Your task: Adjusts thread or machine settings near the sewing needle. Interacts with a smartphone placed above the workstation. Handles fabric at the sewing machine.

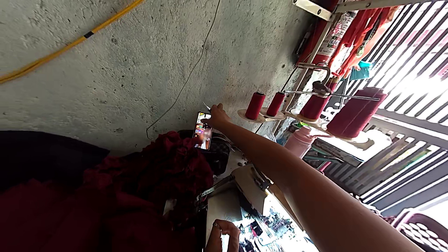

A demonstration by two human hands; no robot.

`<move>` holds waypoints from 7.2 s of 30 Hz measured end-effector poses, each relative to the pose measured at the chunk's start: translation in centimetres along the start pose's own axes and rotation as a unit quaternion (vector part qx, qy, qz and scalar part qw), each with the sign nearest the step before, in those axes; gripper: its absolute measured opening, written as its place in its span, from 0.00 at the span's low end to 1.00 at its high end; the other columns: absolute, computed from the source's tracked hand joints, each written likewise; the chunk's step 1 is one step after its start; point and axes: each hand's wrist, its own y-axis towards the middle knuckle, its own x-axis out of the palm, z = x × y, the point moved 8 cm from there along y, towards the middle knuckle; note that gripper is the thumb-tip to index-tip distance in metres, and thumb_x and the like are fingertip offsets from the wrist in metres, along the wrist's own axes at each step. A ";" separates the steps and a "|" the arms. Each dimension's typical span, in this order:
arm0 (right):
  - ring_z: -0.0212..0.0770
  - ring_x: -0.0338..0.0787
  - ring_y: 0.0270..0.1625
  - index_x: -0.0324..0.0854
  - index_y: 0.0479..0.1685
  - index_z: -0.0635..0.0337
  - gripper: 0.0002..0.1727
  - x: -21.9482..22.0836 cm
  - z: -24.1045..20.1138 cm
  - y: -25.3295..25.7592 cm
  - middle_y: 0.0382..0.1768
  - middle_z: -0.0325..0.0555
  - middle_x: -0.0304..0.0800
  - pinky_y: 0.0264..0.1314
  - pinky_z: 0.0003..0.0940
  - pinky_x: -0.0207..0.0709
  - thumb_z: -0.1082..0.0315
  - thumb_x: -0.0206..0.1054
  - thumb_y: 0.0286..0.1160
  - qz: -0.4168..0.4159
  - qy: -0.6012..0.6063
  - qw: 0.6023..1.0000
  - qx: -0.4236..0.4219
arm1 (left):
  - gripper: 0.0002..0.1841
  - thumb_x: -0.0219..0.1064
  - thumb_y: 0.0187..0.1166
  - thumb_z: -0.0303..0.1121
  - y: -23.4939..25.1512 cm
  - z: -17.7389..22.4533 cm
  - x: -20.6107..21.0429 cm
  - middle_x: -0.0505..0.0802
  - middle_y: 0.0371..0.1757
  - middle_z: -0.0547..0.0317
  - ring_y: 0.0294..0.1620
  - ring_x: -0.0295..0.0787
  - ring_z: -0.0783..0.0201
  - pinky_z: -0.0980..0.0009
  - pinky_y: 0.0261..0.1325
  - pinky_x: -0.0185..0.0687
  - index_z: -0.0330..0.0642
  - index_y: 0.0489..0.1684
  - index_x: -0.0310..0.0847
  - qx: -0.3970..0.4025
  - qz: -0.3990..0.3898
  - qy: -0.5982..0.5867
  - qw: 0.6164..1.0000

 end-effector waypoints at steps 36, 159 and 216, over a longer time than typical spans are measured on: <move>0.54 0.90 0.48 0.90 0.54 0.60 0.21 -5.2 -2.4 -28.0 0.50 0.56 0.89 0.49 0.58 0.83 0.55 0.79 0.69 -0.256 -0.029 0.874 -0.411 | 0.09 0.52 0.83 0.24 0.2 0.7 -0.7 0.89 0.37 0.72 0.45 0.88 0.77 0.76 0.59 0.84 0.46 0.40 0.79 0.026 0.037 -0.100 0.994; 0.54 0.88 0.48 0.67 0.74 0.68 0.25 0.2 4.2 -0.1 0.55 0.64 0.84 0.50 0.51 0.79 0.63 0.64 0.85 -0.079 0.144 0.985 0.057 | 0.12 0.51 0.88 0.24 0.2 0.8 -0.3 0.90 0.42 0.78 0.52 0.86 0.81 0.77 0.64 0.81 0.53 0.42 0.78 0.046 -0.016 -0.109 0.993; 0.66 0.79 0.72 0.68 0.74 0.71 0.51 1.1 3.9 1.4 0.76 0.71 0.68 0.66 0.64 0.77 0.51 0.90 0.52 -0.054 0.046 0.997 0.015 | 0.06 0.52 0.86 0.23 0.1 0.1 -0.6 0.90 0.45 0.64 0.55 0.86 0.74 0.71 0.68 0.79 0.38 0.44 0.76 0.026 -0.004 -0.107 0.994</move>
